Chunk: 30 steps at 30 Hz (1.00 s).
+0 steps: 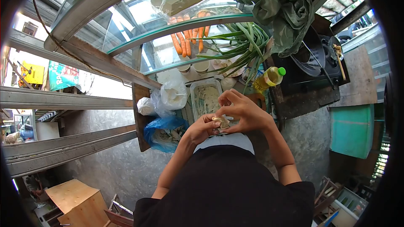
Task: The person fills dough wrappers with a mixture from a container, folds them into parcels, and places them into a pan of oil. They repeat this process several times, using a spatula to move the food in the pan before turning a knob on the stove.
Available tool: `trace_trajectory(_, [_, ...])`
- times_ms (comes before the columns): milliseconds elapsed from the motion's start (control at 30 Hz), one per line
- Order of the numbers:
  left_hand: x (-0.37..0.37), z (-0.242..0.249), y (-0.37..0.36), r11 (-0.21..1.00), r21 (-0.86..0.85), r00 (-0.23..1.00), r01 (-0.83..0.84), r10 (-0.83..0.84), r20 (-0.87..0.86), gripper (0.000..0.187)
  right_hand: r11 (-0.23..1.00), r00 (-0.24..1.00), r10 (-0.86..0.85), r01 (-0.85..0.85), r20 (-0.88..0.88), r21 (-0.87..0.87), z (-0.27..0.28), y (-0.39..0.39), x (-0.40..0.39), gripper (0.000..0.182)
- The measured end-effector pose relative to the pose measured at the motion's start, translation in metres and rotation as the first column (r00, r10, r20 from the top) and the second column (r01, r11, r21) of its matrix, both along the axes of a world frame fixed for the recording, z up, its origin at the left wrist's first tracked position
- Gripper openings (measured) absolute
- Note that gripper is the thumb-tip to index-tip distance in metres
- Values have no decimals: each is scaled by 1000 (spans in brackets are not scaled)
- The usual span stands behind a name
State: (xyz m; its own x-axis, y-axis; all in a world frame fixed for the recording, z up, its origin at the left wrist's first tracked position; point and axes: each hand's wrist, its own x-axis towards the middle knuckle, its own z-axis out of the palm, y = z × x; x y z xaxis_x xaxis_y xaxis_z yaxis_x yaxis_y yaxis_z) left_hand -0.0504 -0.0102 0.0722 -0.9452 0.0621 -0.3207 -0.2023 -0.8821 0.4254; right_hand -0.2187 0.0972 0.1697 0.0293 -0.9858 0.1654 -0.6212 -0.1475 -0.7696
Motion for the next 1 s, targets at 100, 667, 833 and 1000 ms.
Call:
trace_trajectory(100, [1, 0, -2, 998, 54, 1000, 22, -23, 10, 19, 1000, 991, -1, -1, -132, -16, 1, -1, 0, 36])
trace_trajectory(667, [1, -12, -8, 1000, 1, 998, -18, 18, -65, 18, 999, 1000, -3, 2, -7, -32, 0, -9, -1, 29])
trace_trajectory(833, [1, -9, -9, 1000, -13, 990, -3, 1, -139, 20, 999, 999, 12, -11, 43, -37, 5, -8, -1, 29])
trace_trajectory(1000, [1, -9, -6, 999, 43, 989, 11, -5, -150, 22, 999, 1000, -12, 10, -27, -53, 7, -8, 4, 25])
